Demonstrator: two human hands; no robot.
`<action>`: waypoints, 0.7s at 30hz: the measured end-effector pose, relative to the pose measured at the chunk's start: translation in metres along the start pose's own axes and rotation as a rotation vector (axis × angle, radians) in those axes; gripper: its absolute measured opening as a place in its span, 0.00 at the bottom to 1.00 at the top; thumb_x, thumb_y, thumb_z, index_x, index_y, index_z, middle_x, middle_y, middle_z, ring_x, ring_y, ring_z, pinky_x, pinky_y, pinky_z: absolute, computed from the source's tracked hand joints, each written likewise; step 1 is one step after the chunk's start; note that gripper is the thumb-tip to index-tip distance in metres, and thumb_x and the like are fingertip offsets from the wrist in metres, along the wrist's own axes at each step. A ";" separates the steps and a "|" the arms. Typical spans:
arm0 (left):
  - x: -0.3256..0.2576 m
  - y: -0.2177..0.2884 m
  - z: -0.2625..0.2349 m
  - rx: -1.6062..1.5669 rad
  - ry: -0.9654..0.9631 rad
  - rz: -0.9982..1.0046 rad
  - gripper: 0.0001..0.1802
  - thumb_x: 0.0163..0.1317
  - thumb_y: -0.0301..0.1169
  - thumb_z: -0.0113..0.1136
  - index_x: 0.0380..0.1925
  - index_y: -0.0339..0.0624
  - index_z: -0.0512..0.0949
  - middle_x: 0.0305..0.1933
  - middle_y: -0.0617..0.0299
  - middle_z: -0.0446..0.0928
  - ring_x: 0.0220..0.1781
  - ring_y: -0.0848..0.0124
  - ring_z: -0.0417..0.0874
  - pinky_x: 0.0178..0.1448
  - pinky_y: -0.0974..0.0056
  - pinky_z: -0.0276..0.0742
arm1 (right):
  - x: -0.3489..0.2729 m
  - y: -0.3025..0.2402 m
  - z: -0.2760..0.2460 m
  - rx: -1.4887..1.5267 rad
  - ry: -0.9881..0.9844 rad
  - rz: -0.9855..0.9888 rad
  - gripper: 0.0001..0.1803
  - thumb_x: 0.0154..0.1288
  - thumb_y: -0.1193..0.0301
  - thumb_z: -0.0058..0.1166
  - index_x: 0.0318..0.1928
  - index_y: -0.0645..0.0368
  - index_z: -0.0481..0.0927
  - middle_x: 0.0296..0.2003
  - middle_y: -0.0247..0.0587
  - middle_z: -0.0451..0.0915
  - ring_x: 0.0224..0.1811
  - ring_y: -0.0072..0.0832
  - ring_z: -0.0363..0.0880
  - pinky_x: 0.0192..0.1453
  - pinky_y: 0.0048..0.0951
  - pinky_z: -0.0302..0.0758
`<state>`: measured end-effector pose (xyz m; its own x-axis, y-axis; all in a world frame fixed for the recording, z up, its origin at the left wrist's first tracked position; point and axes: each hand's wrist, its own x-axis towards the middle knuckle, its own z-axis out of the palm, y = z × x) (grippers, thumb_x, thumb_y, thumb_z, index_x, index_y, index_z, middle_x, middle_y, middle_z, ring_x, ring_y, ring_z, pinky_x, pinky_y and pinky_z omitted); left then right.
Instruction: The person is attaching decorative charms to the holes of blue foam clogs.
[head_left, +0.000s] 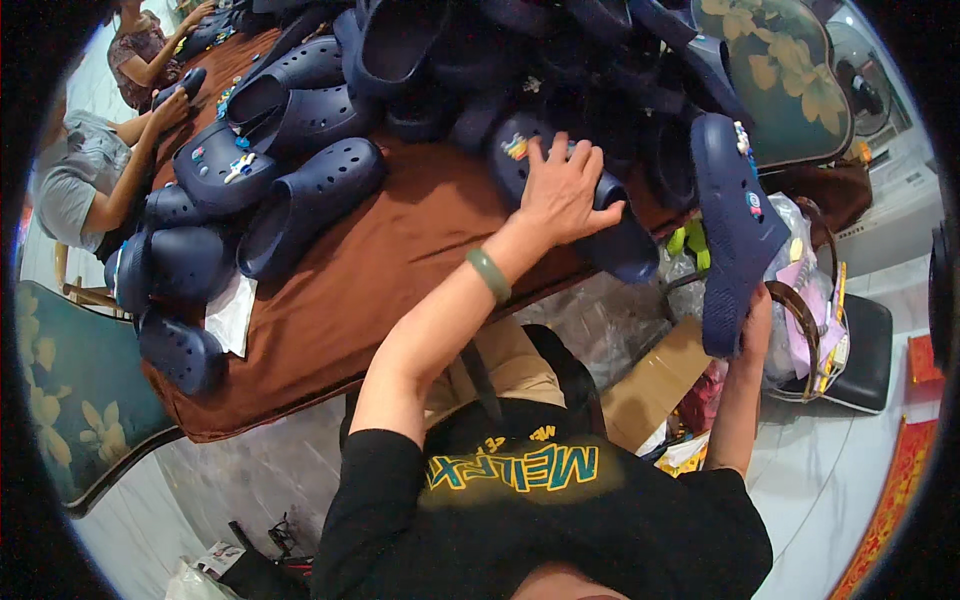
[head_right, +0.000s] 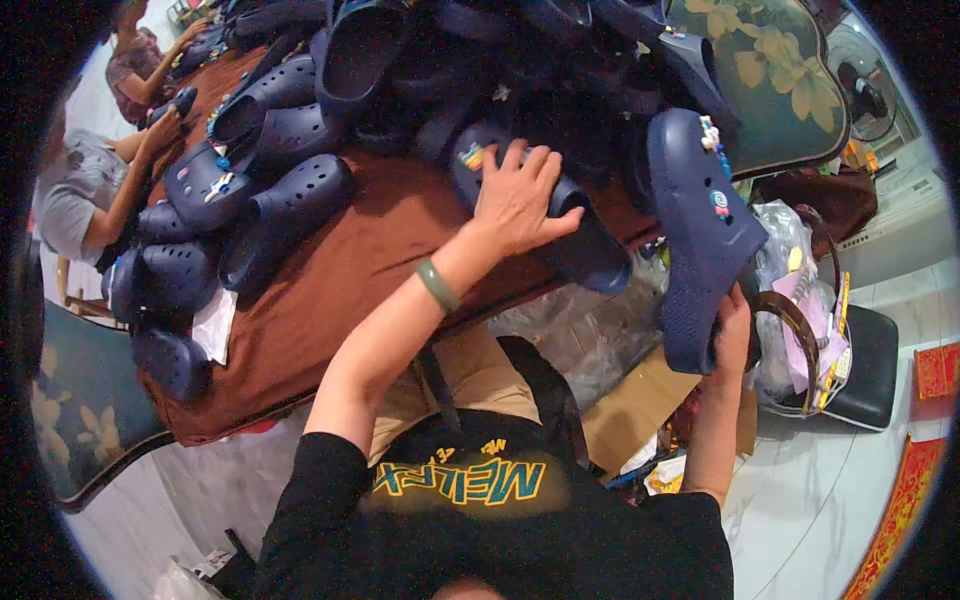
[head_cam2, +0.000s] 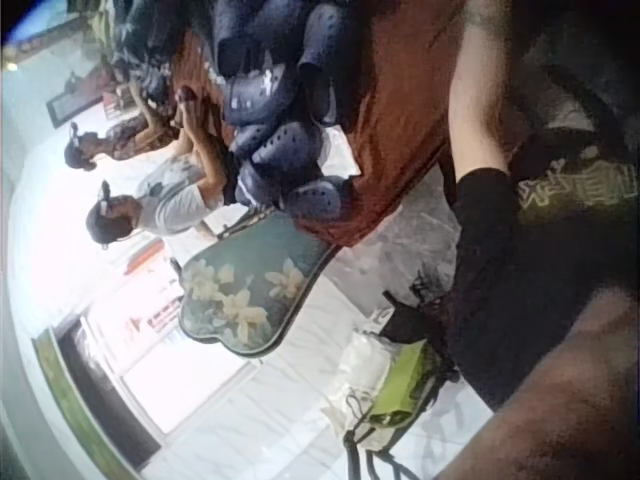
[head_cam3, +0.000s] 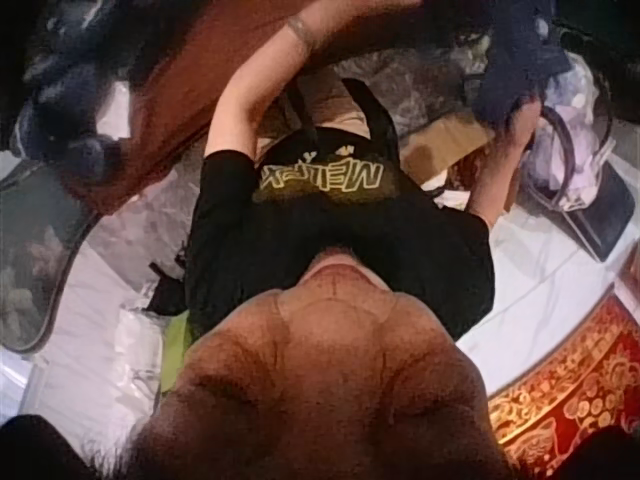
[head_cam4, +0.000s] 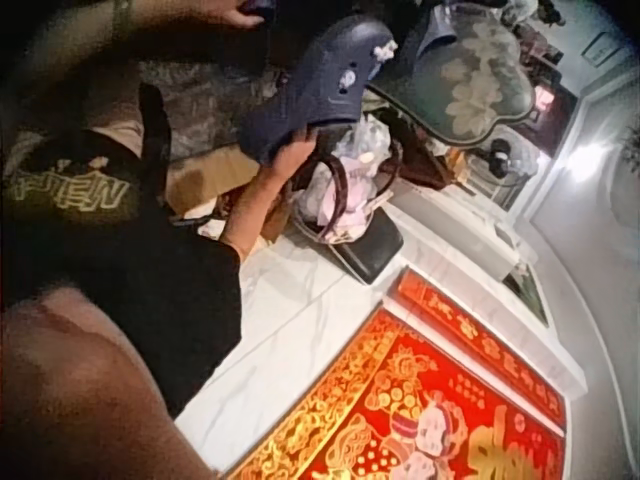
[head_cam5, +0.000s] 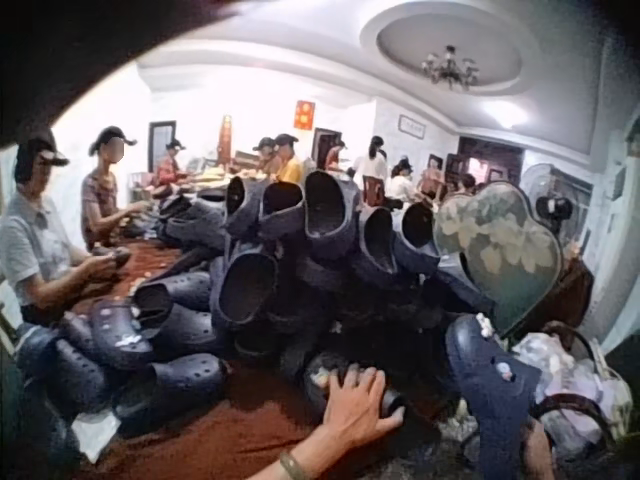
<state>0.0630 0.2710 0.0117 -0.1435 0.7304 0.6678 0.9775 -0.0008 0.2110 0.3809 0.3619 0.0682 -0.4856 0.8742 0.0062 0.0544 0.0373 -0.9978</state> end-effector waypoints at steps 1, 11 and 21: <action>-0.005 0.011 -0.001 0.068 0.026 -0.110 0.38 0.48 0.61 0.58 0.48 0.39 0.72 0.52 0.52 0.71 0.58 0.50 0.66 0.61 0.39 0.56 | -0.006 0.001 -0.004 0.059 0.026 -0.030 0.23 0.68 0.64 0.49 0.58 0.66 0.69 0.48 0.44 0.79 0.47 0.31 0.80 0.52 0.28 0.77; -0.015 0.000 0.004 0.157 0.061 -0.424 0.39 0.55 0.55 0.57 0.57 0.36 0.68 0.62 0.43 0.65 0.69 0.46 0.55 0.68 0.40 0.45 | -0.017 -0.002 0.056 -0.243 -0.069 0.062 0.21 0.67 0.71 0.45 0.58 0.67 0.69 0.51 0.40 0.76 0.52 0.25 0.73 0.60 0.27 0.67; -0.167 0.038 -0.150 -1.138 0.131 -0.592 0.55 0.54 0.32 0.62 0.71 0.36 0.33 0.73 0.45 0.45 0.75 0.55 0.50 0.74 0.56 0.48 | -0.066 0.038 0.230 -0.074 -0.527 -0.064 0.27 0.70 0.74 0.41 0.67 0.66 0.53 0.58 0.49 0.67 0.60 0.35 0.66 0.66 0.33 0.61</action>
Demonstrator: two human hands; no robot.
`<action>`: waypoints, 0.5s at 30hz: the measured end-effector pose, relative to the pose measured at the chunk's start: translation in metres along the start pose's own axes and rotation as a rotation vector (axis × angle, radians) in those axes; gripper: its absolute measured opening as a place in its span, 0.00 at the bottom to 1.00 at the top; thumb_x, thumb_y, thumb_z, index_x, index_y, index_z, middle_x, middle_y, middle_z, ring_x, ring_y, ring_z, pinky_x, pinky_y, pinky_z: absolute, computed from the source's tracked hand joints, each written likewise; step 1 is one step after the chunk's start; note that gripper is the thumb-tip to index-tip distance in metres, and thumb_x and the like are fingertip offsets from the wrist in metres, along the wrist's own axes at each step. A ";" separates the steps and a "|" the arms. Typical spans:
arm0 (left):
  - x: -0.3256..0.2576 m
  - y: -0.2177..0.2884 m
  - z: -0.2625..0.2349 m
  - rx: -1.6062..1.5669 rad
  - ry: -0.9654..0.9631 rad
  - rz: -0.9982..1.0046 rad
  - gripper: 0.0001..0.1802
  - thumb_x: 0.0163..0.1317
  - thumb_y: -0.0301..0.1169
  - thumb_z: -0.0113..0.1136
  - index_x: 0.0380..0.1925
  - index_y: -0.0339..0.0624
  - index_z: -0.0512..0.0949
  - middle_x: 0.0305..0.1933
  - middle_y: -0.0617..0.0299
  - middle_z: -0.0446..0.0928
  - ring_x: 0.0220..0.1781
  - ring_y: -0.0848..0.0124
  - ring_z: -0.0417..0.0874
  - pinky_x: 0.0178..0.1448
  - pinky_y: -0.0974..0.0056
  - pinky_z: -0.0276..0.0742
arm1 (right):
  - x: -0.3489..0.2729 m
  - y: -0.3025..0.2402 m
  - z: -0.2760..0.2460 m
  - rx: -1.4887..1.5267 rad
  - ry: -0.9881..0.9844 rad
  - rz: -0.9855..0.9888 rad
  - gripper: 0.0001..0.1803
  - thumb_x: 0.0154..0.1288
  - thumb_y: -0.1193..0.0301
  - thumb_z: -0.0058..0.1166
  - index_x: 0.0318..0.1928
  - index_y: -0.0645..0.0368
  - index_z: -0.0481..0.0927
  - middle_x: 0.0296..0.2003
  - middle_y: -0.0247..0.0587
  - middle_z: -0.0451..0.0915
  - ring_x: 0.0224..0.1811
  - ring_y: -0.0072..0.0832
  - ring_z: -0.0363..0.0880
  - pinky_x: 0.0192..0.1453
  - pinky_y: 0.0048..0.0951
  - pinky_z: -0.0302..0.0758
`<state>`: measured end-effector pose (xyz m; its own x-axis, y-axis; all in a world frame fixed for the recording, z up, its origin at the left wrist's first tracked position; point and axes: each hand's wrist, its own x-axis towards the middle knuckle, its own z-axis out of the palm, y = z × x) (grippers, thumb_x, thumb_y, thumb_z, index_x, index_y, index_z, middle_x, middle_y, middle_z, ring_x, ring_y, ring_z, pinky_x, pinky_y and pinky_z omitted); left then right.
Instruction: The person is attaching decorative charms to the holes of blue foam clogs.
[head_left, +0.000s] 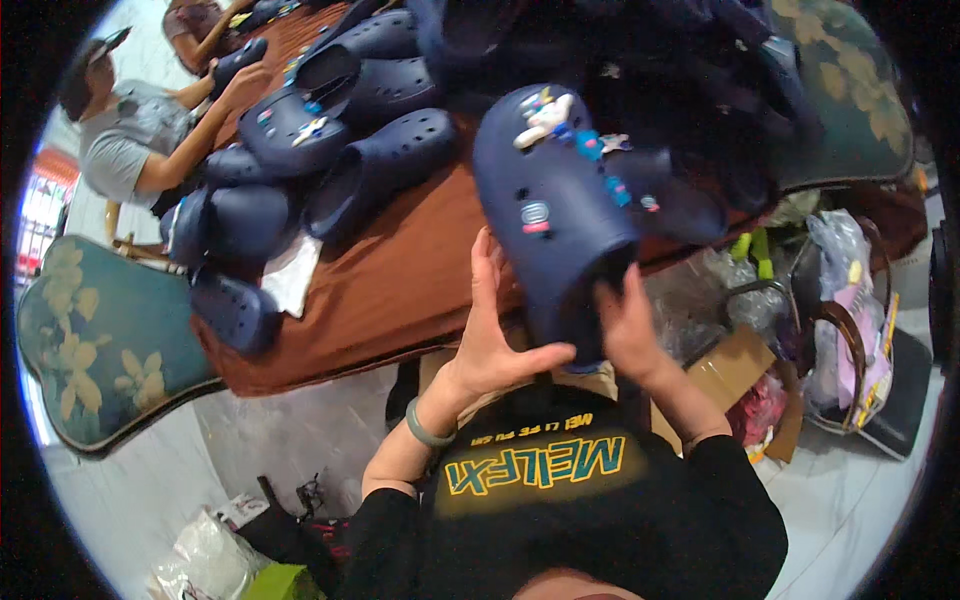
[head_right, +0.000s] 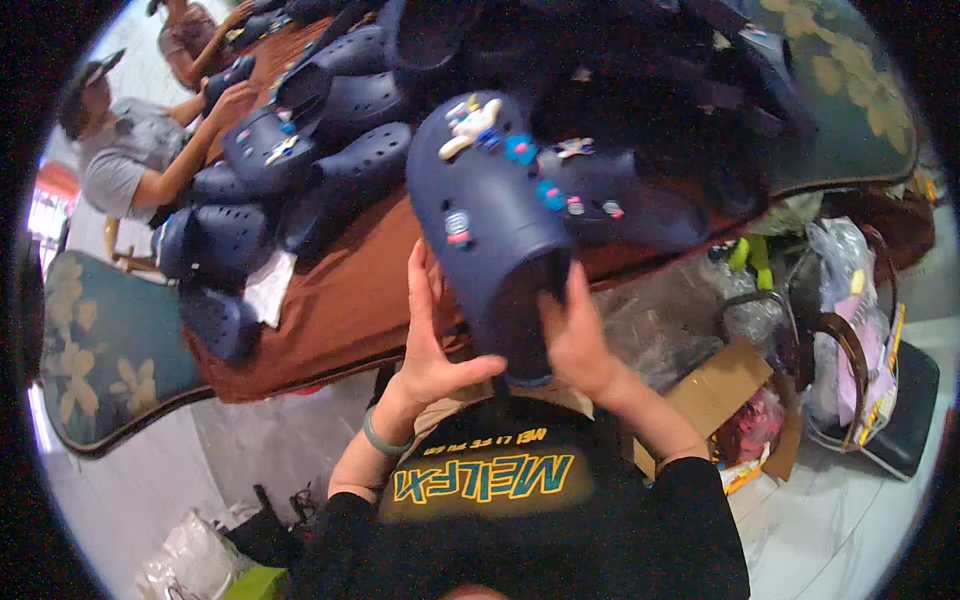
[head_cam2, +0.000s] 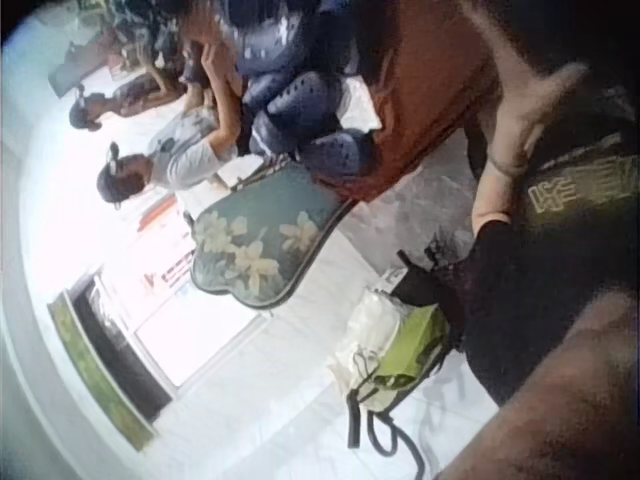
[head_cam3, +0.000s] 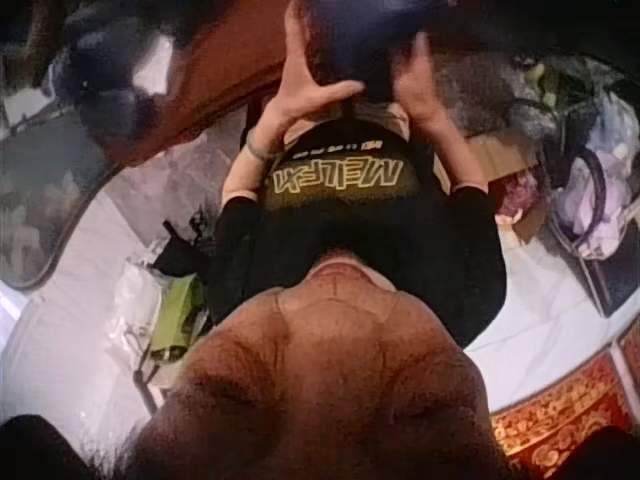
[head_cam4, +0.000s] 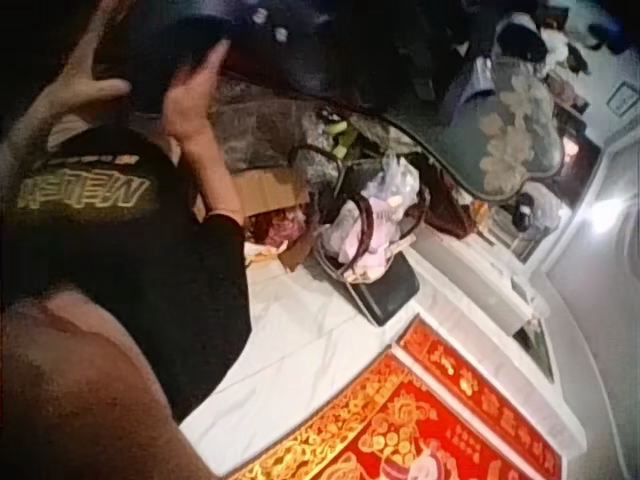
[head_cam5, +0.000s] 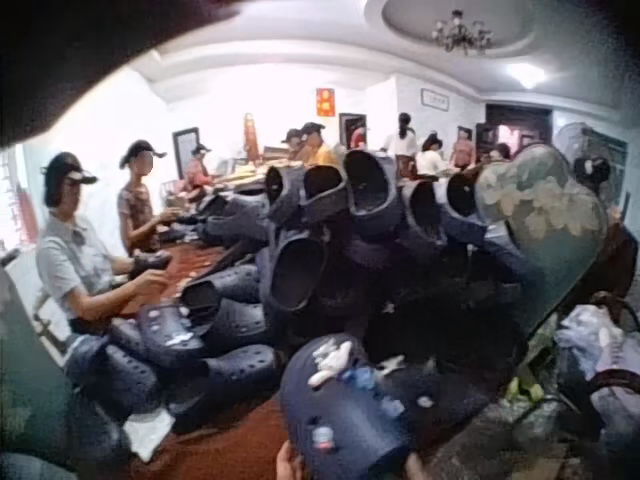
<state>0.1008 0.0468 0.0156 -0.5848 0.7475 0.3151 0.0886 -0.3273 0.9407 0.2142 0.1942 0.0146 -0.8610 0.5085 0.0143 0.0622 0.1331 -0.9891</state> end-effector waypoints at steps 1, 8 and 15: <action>-0.007 0.008 -0.006 0.116 0.091 -0.015 0.56 0.54 0.30 0.64 0.71 0.38 0.32 0.73 0.46 0.44 0.74 0.56 0.51 0.73 0.56 0.50 | -0.002 0.010 0.021 -0.227 -0.065 -0.112 0.31 0.69 0.73 0.42 0.68 0.67 0.50 0.62 0.55 0.62 0.63 0.42 0.63 0.67 0.36 0.60; -0.031 0.030 -0.132 0.106 0.083 -0.447 0.34 0.57 0.18 0.50 0.67 0.36 0.61 0.69 0.57 0.63 0.70 0.69 0.61 0.72 0.65 0.54 | 0.053 0.022 0.028 -0.213 -0.276 -0.482 0.15 0.63 0.74 0.54 0.50 0.61 0.76 0.56 0.49 0.70 0.57 0.40 0.71 0.58 0.34 0.70; -0.029 -0.005 -0.195 0.368 -0.100 -0.474 0.32 0.57 0.22 0.57 0.64 0.33 0.64 0.67 0.54 0.66 0.68 0.66 0.64 0.70 0.65 0.57 | 0.157 -0.017 0.055 -0.323 -0.586 -0.524 0.22 0.60 0.65 0.59 0.53 0.59 0.76 0.58 0.47 0.69 0.64 0.39 0.66 0.68 0.35 0.60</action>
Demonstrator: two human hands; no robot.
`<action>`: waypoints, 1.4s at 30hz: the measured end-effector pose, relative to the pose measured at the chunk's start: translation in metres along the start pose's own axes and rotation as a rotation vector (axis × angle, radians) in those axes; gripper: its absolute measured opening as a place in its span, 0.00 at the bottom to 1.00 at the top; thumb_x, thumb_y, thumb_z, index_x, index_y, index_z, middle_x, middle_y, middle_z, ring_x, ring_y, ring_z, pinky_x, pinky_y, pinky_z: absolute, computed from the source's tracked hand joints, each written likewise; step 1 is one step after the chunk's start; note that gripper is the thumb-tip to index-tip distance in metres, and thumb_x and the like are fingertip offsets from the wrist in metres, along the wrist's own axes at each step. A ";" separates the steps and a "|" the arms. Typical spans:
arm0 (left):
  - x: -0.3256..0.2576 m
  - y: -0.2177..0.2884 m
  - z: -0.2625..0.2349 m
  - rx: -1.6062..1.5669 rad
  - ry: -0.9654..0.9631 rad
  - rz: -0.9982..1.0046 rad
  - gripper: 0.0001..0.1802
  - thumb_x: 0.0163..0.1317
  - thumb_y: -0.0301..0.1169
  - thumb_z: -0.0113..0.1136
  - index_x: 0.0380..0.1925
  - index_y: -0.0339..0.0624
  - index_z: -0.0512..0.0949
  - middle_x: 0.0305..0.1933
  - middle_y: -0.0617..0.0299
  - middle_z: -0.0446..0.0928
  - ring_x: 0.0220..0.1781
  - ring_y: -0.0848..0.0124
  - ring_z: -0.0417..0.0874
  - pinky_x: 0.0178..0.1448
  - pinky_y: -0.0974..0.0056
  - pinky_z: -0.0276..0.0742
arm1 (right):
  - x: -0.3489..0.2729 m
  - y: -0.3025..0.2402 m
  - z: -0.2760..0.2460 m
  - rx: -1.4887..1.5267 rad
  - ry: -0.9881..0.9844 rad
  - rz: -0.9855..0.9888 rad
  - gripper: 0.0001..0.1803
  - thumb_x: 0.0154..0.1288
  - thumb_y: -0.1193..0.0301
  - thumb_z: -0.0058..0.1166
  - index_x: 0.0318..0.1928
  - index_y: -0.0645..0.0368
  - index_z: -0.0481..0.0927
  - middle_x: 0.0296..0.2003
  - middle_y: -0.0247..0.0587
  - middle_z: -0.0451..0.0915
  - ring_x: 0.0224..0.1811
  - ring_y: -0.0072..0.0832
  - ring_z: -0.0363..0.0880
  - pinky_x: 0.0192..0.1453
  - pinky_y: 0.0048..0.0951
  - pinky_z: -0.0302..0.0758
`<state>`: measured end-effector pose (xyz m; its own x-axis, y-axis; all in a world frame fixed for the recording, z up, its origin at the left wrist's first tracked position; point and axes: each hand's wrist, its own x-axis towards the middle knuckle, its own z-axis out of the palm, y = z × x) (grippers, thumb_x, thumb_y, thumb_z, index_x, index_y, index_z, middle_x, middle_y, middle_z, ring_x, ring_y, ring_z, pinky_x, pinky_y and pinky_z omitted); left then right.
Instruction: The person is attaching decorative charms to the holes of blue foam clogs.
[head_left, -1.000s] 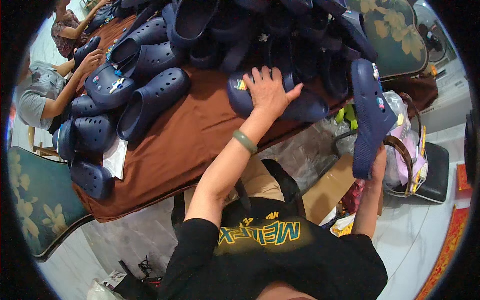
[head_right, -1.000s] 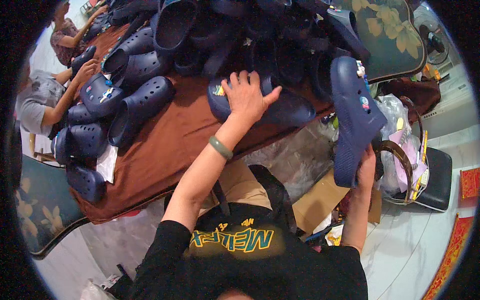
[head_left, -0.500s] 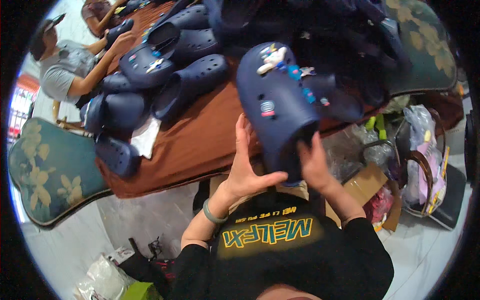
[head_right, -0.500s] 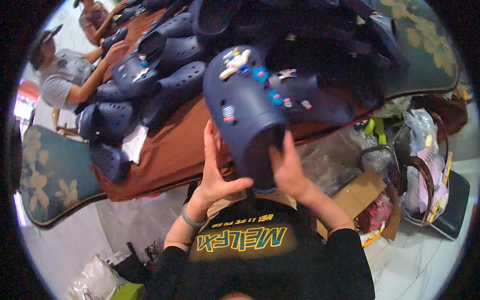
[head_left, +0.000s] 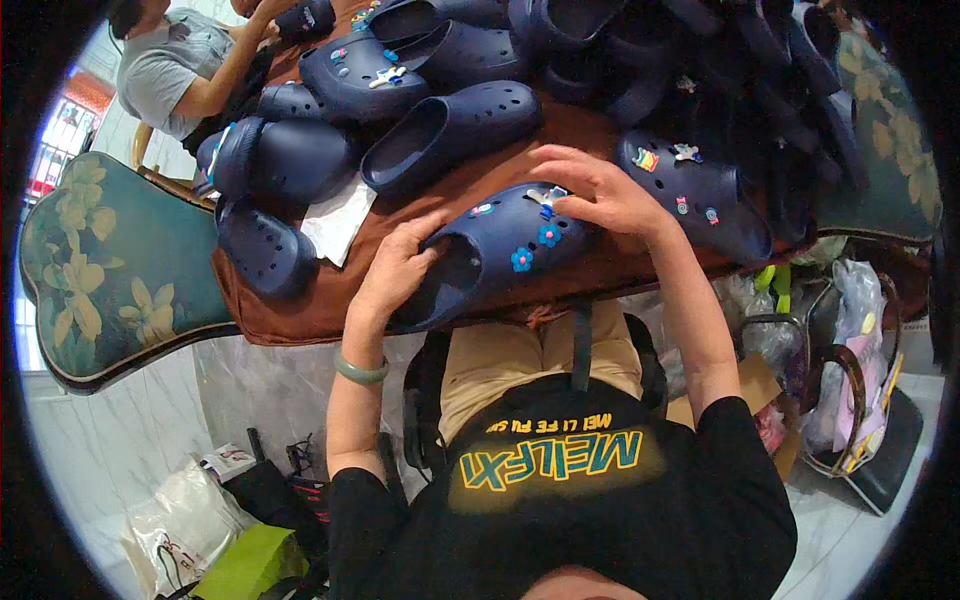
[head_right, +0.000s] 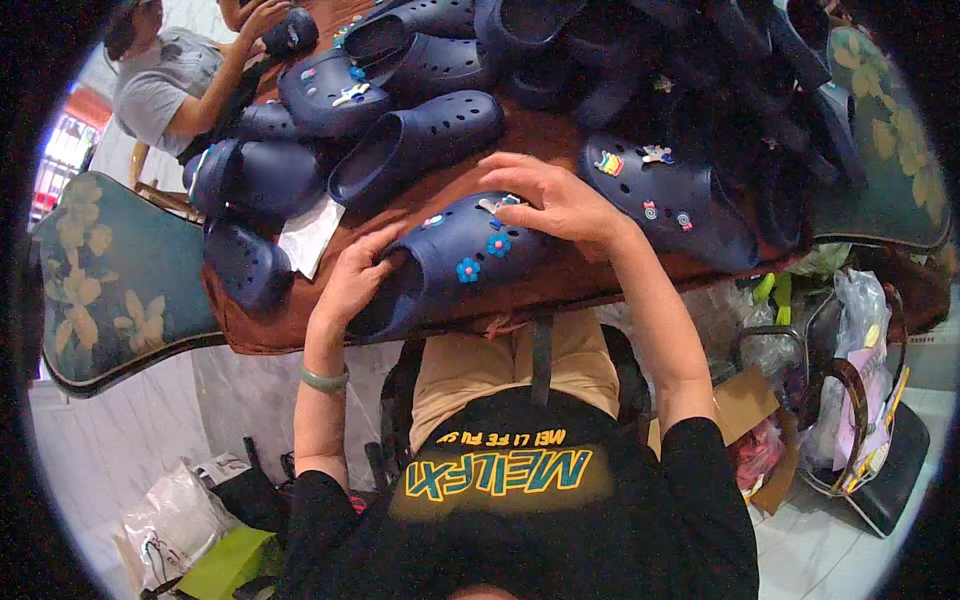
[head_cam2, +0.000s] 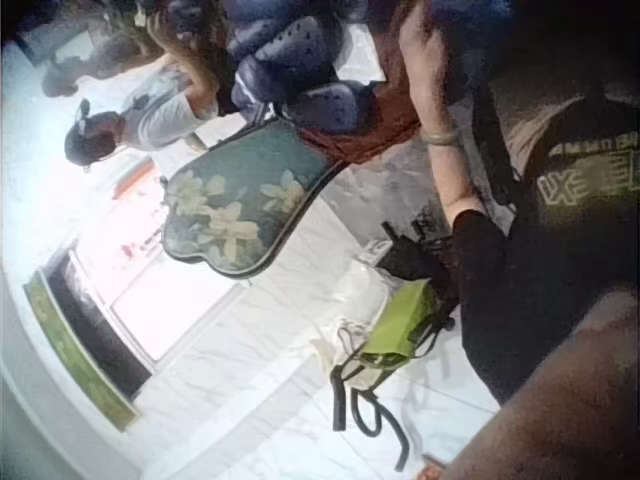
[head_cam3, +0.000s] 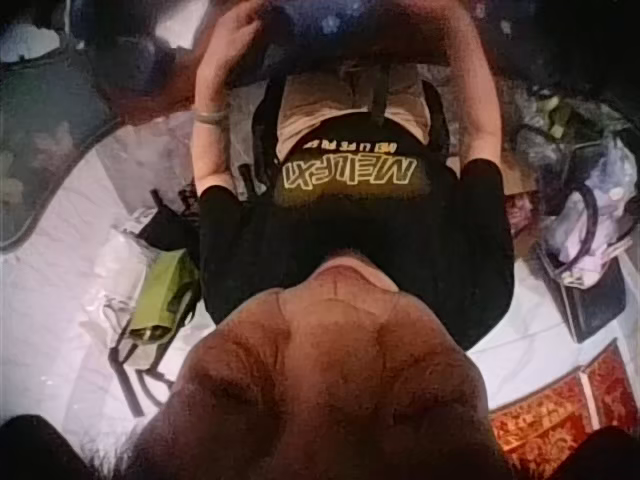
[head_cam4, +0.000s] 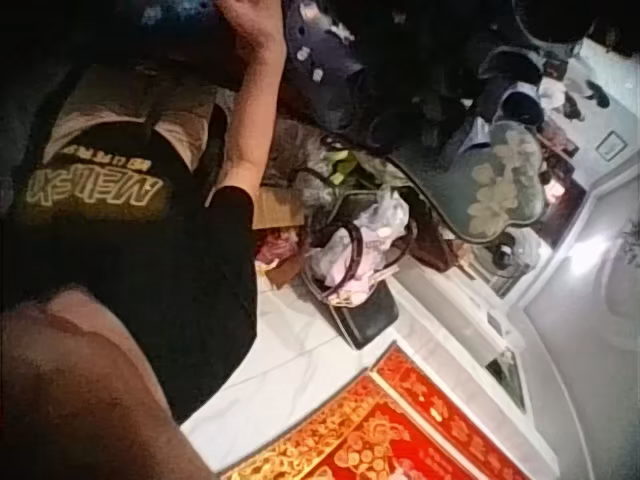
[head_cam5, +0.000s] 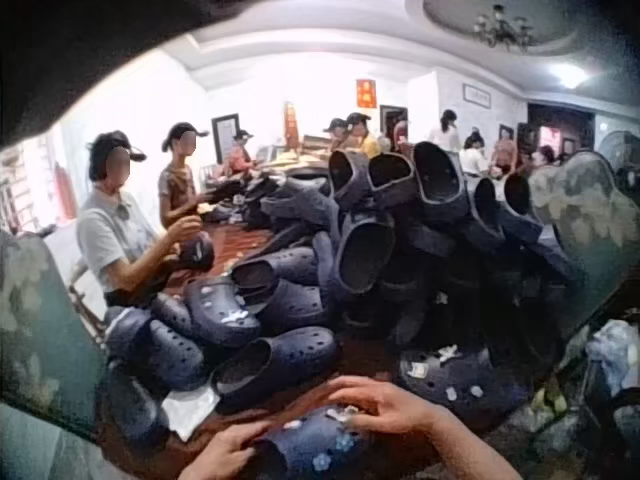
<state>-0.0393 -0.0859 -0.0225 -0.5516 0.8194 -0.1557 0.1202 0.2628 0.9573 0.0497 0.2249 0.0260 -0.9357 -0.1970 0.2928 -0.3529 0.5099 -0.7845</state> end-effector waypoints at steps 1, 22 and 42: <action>-0.002 0.007 0.010 0.265 0.281 0.099 0.31 0.56 0.23 0.60 0.62 0.33 0.66 0.63 0.55 0.69 0.66 0.66 0.67 0.69 0.65 0.58 | 0.004 0.004 0.001 0.099 -0.155 0.048 0.23 0.60 0.64 0.59 0.54 0.61 0.75 0.59 0.47 0.69 0.65 0.38 0.65 0.69 0.34 0.59; 0.020 0.056 0.091 -1.017 0.239 -0.051 0.15 0.52 0.21 0.55 0.43 0.31 0.77 0.42 0.60 0.79 0.44 0.72 0.79 0.53 0.68 0.73 | 0.008 0.010 0.037 -0.459 0.040 0.018 0.10 0.66 0.70 0.49 0.44 0.62 0.75 0.39 0.54 0.80 0.43 0.51 0.79 0.45 0.45 0.75; 0.021 0.040 0.093 -1.119 0.305 -0.053 0.13 0.64 0.27 0.55 0.46 0.32 0.76 0.47 0.56 0.79 0.47 0.68 0.82 0.56 0.62 0.77 | -0.005 0.024 0.016 -0.182 0.225 0.068 0.15 0.61 0.67 0.58 0.46 0.61 0.80 0.53 0.46 0.77 0.58 0.42 0.73 0.62 0.37 0.67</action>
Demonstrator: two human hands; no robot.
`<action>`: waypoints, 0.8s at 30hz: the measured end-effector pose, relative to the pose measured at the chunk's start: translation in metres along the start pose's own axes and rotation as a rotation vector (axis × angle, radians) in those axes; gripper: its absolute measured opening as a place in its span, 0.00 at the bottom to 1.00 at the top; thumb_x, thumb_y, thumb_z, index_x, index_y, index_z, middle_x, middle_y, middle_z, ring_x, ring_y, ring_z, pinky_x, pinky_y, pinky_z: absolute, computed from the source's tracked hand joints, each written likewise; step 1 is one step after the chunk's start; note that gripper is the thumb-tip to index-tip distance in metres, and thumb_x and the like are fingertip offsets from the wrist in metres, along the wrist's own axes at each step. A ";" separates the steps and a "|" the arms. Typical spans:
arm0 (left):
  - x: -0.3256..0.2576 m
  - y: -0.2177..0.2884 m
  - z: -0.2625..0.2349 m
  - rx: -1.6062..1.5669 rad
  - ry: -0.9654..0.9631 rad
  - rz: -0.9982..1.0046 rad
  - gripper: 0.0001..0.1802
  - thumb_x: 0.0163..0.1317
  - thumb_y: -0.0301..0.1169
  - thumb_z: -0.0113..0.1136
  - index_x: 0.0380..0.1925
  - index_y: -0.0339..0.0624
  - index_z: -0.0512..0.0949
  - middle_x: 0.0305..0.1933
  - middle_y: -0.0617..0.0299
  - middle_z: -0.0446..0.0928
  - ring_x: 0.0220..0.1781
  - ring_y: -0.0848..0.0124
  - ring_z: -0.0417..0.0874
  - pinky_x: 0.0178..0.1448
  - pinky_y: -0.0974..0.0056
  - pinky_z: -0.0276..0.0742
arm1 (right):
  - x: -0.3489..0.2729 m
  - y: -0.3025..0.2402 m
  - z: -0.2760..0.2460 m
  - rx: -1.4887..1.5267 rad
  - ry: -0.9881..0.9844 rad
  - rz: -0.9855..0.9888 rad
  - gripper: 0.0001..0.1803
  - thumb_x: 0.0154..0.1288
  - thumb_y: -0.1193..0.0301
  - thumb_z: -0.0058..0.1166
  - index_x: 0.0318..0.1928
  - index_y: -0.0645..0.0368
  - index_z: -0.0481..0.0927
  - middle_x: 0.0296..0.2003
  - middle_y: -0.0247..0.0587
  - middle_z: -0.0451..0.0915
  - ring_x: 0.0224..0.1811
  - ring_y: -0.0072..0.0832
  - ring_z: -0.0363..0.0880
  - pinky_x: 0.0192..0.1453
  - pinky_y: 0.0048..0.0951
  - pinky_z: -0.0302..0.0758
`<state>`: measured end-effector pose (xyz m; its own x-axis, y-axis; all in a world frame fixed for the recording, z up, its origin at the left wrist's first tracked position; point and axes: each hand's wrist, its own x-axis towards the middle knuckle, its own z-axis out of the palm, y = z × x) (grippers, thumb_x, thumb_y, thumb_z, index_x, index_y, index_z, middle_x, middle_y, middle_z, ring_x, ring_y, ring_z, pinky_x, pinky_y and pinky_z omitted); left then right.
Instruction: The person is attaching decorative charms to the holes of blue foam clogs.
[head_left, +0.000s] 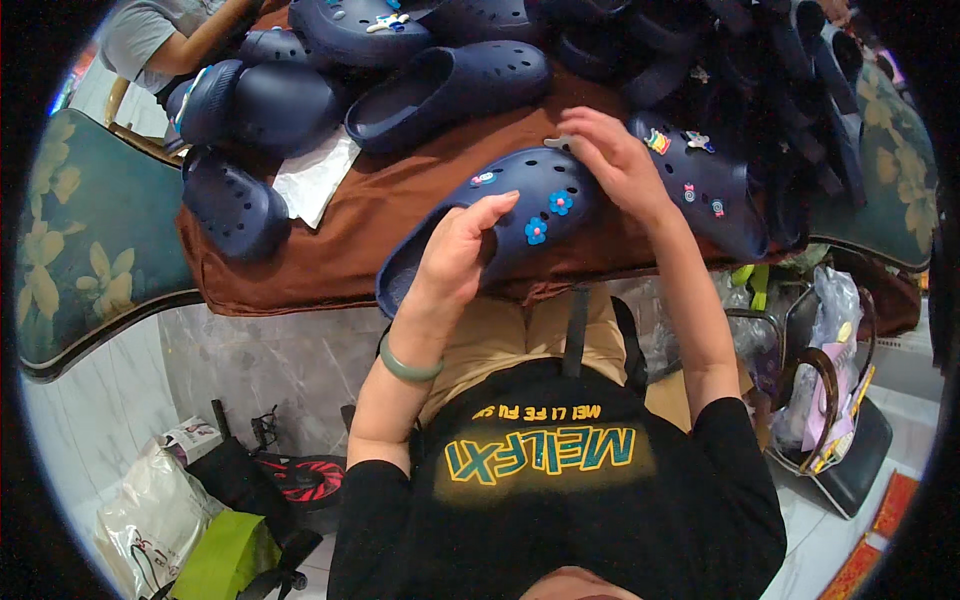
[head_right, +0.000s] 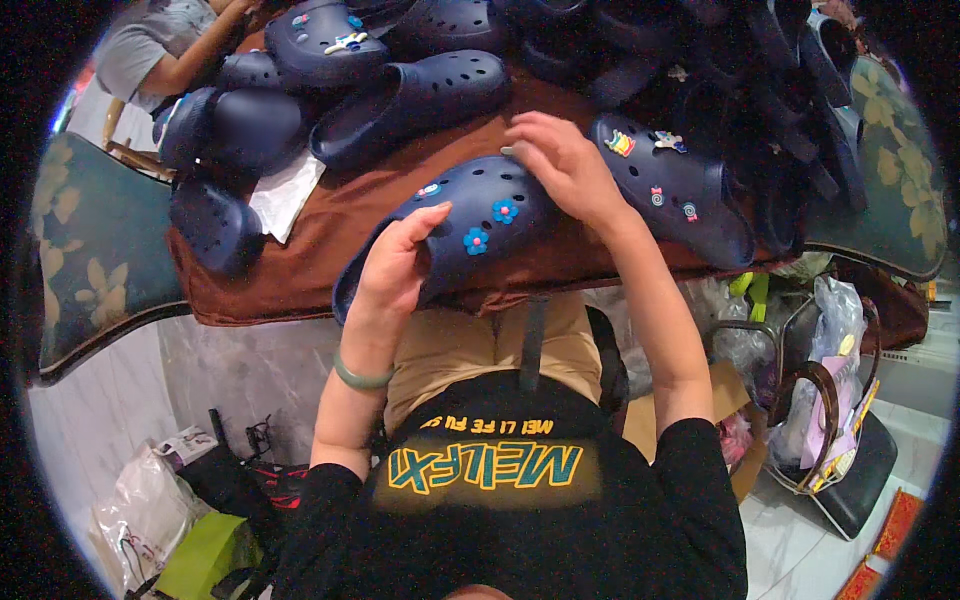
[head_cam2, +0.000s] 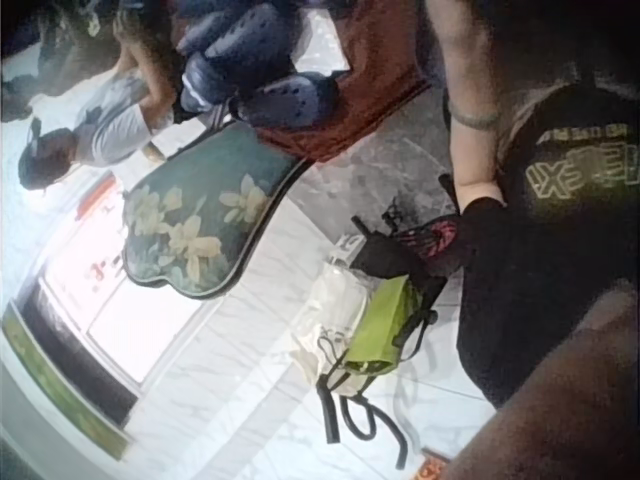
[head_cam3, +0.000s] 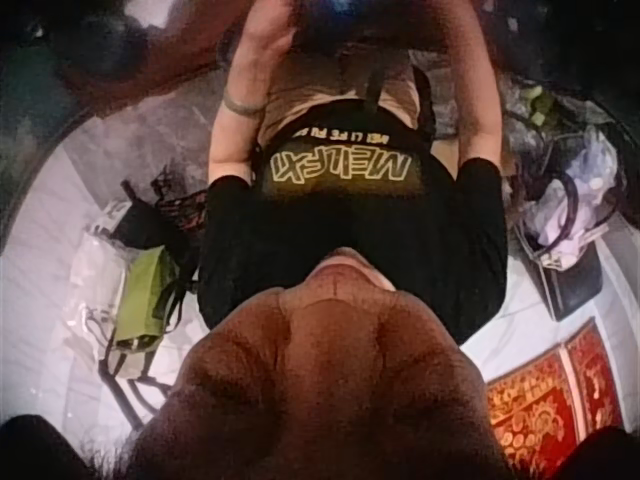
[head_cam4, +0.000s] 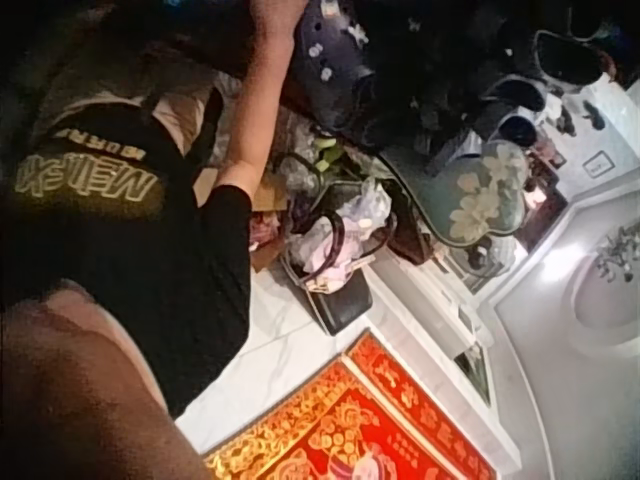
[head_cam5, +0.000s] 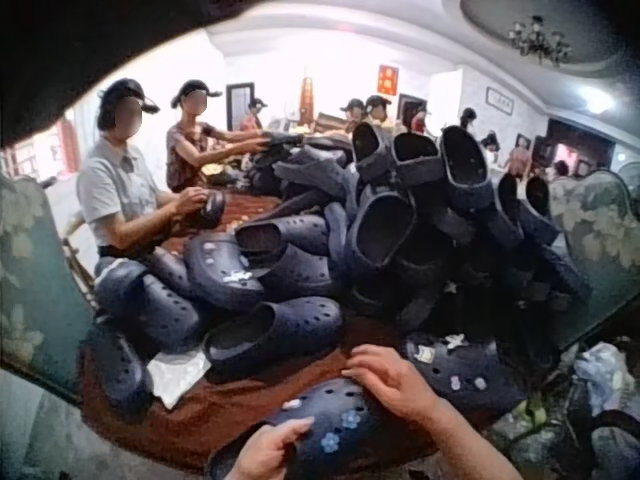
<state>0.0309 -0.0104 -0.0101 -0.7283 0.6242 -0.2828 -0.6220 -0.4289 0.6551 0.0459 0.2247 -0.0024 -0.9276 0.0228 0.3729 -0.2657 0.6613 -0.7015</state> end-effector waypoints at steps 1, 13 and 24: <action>-0.002 0.002 0.002 -0.034 -0.044 -0.017 0.13 0.64 0.27 0.54 0.46 0.32 0.76 0.47 0.55 0.79 0.47 0.68 0.82 0.56 0.62 0.77 | -0.004 -0.007 -0.006 0.000 -0.003 0.002 0.15 0.61 0.67 0.58 0.46 0.61 0.80 0.53 0.46 0.77 0.58 0.42 0.73 0.62 0.37 0.67; -0.004 0.002 0.005 -0.032 -0.122 0.089 0.12 0.62 0.27 0.54 0.41 0.29 0.79 0.44 0.54 0.81 0.45 0.70 0.82 0.53 0.66 0.76 | -0.038 -0.020 0.026 0.124 -0.037 -0.082 0.13 0.56 0.73 0.61 0.45 0.56 0.83 0.48 0.35 0.81 0.60 0.34 0.70 0.65 0.37 0.64; -0.003 -0.004 -0.004 0.126 -0.123 0.206 0.11 0.60 0.27 0.55 0.37 0.30 0.81 0.38 0.58 0.82 0.40 0.73 0.82 0.51 0.68 0.75 | -0.033 -0.024 0.057 -0.035 0.324 -0.160 0.04 0.64 0.72 0.53 0.37 0.57 0.79 0.38 0.35 0.81 0.44 0.35 0.77 0.53 0.35 0.67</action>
<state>0.0343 -0.0130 -0.0146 -0.7905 0.6102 -0.0529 -0.4184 -0.4748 0.7743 0.0682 0.1653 -0.0322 -0.7425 0.1495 0.6529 -0.3862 0.7008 -0.5998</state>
